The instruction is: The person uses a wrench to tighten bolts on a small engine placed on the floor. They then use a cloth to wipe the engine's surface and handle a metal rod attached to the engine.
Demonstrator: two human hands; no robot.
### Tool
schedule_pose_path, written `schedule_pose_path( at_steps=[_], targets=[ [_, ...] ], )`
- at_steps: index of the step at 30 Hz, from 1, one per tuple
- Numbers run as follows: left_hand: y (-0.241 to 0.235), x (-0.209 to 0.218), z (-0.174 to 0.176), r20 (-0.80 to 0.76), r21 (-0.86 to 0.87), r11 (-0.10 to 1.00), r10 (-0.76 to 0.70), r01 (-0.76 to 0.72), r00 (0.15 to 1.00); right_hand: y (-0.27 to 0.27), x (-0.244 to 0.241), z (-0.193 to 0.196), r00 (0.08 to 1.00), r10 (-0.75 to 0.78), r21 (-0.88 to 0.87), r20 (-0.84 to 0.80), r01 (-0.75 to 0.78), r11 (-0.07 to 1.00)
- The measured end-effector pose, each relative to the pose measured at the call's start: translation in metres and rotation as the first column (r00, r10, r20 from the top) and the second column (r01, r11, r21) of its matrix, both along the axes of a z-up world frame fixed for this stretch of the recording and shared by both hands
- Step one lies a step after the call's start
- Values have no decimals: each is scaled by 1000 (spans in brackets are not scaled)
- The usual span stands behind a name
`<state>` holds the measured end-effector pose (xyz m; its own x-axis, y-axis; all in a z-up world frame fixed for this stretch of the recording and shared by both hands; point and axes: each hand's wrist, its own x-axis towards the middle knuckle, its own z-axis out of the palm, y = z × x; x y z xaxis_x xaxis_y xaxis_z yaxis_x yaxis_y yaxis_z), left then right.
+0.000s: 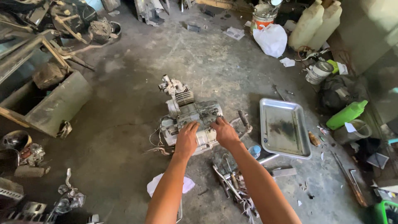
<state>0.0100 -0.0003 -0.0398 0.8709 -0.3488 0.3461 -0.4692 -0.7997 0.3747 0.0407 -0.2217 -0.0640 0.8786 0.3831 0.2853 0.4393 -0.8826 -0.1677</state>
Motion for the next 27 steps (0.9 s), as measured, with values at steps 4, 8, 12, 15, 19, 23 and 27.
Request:
schedule_pose_path(
  at_steps=[4,8,12,15,19,23,27],
  targets=[
    [-1,-5,2,68,-24,1000,-4,5,998,3,-3,-17,991,-95,-13,-96,94,995],
    [0,-5,11,-21,14,1000,1,-1,1000,7,-11,-42,934,-355,166,37,344,924],
    [0,-4,13,-56,44,999,6,-3,998,27,-36,4,917,-398,532,-1,337,777],
    [-2,-1,4,-45,68,998,11,-8,999,29,-13,-66,875,-242,406,419,57,912],
    [-5,-6,12,-45,52,999,18,-16,999,28,-28,-53,982,-151,-112,111,163,980],
    [-8,-10,19,-57,89,995,57,-52,997,21,-37,-27,988,-143,79,58,139,987],
    [-15,-7,14,-44,117,990,88,-82,995,-11,18,-150,459,148,-277,876,227,934]
  ],
)
